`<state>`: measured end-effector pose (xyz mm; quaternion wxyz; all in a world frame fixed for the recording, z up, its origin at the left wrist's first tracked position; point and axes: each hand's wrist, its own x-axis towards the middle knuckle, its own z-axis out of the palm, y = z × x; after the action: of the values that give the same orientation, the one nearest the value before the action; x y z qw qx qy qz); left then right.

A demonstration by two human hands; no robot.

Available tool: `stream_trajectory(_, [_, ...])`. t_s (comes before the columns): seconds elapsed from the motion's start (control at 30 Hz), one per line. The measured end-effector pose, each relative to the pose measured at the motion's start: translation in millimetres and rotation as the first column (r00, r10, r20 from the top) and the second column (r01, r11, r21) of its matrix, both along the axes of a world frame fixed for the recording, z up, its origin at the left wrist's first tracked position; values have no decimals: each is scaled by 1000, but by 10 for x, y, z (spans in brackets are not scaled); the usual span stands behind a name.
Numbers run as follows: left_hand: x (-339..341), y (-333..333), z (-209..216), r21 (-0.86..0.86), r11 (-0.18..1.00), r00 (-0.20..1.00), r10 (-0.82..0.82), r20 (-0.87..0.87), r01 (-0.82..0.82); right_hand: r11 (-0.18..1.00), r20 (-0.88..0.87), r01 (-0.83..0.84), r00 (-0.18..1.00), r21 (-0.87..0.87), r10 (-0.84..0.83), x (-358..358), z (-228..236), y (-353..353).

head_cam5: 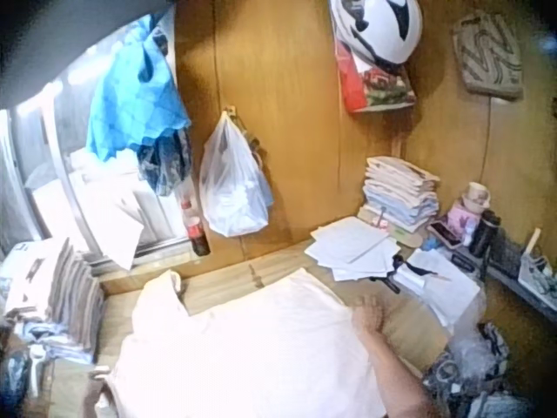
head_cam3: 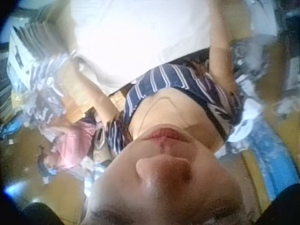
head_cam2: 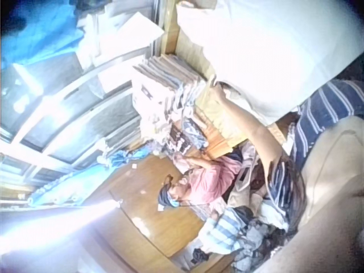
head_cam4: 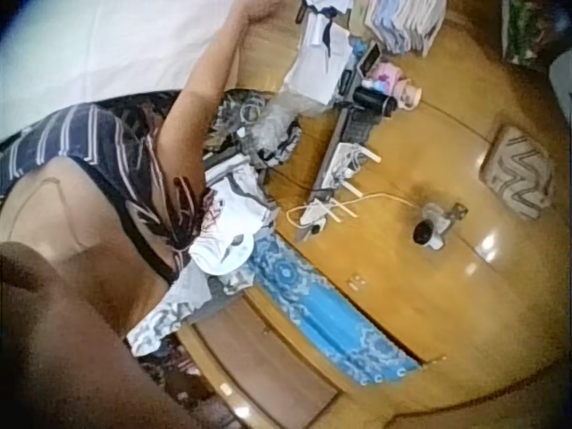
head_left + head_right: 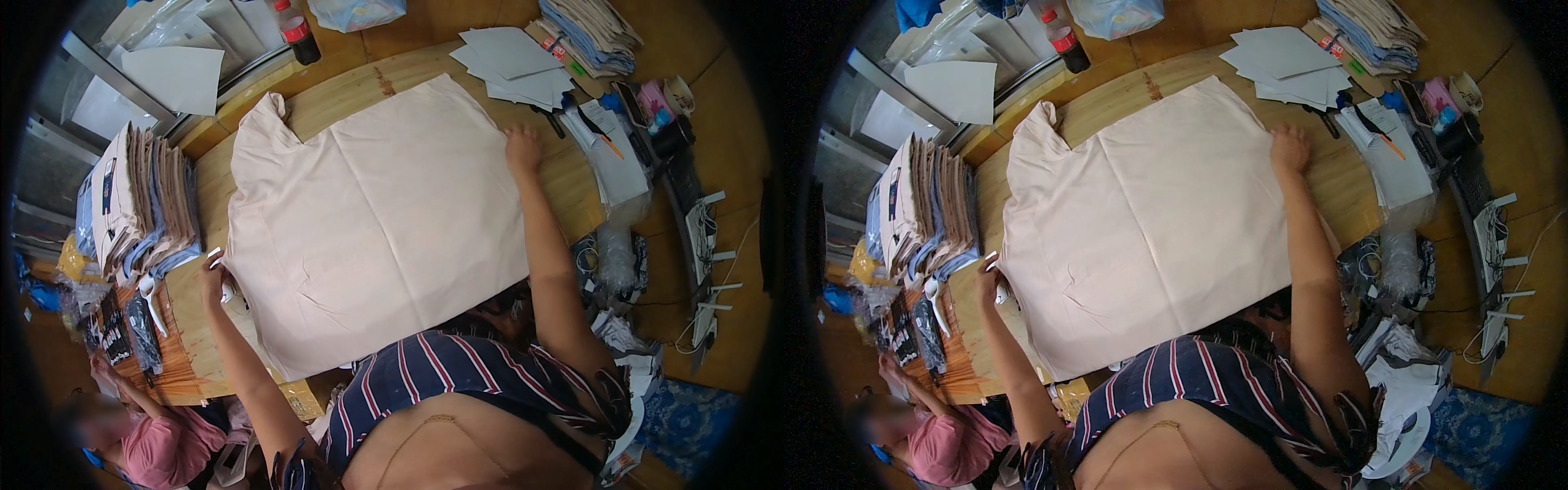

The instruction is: The person folds a light-colored button-up shirt on a wooden table, smoothing the fabric by hand and placing it on a stack of other folded garments.

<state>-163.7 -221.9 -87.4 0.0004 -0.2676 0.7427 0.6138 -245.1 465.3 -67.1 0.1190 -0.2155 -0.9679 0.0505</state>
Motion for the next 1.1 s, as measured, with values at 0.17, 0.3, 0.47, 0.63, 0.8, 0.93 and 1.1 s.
stream_trajectory(0.17, [-4,335,153,-41,999,996,-7,-89,3,930,-39,-366,929,42,367,-152,-127,-165])
stream_trajectory(0.3, [-73,343,15,-640,767,985,-72,-154,-44,967,130,-249,959,-46,253,-294,-141,-177])
stream_trajectory(0.47, [-90,800,229,-923,359,953,-203,-224,-140,960,195,-272,947,60,256,-450,-10,-111])
stream_trajectory(0.63, [103,1509,568,-980,163,917,-361,-167,-115,926,-82,-137,981,351,176,-1002,71,675])
stream_trajectory(0.8, [655,1749,678,-919,332,917,-256,-305,-213,907,35,-137,990,398,134,-1404,-18,1122])
stream_trajectory(0.93, [1253,1926,749,-905,374,949,-155,-276,-202,832,-69,-172,968,527,243,-1556,-112,1782])
stream_trajectory(1.1, [2071,1984,549,-954,288,997,21,-79,-82,808,-257,-14,945,590,204,-1388,862,663])
